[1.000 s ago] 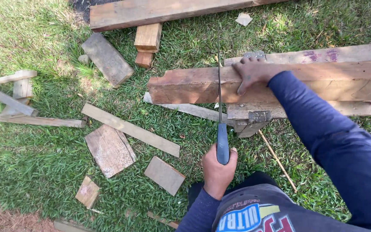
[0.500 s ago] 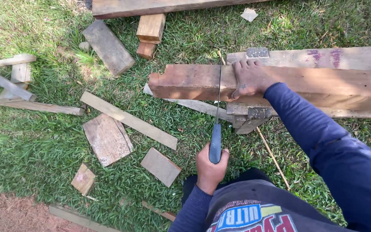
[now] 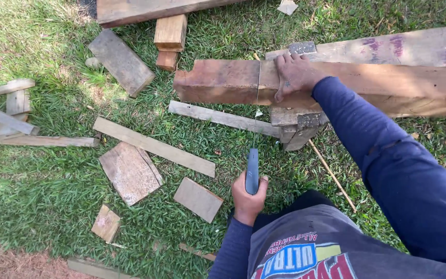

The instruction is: Sawing through a large wooden beam outdoors.

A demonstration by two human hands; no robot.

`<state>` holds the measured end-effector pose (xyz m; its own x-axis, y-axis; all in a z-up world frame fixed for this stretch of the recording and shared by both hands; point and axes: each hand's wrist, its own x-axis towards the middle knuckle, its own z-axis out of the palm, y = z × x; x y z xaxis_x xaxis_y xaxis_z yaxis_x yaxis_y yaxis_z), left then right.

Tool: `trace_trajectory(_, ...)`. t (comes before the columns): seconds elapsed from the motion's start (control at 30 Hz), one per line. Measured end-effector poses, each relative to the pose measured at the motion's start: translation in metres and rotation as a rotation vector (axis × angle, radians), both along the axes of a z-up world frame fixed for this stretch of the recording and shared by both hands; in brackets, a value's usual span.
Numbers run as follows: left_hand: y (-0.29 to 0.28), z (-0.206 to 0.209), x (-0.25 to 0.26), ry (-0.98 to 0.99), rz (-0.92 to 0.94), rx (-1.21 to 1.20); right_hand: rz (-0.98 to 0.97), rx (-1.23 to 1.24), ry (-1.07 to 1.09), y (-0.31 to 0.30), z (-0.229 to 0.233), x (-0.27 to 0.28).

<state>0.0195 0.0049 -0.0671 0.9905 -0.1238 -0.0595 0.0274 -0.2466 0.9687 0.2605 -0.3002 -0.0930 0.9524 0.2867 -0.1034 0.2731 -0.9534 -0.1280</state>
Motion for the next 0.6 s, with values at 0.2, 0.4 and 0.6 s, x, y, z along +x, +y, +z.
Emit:
trace_trajectory(0.2, 0.043, 0.015, -0.069, -0.062, -0.003, 0.040, -0.059, 0.061, 0.236, -0.007, 0.015, 0.019)
trace_trajectory(0.4, 0.021, 0.014, -0.015, 0.029, -0.021, 0.040, -0.042, 0.111, 0.280, -0.011, 0.015, 0.025)
trace_trajectory(0.6, -0.057, -0.007, 0.108, -0.141, 0.020, 0.066, -0.023, 0.047, 0.248, -0.019, 0.003, 0.028)
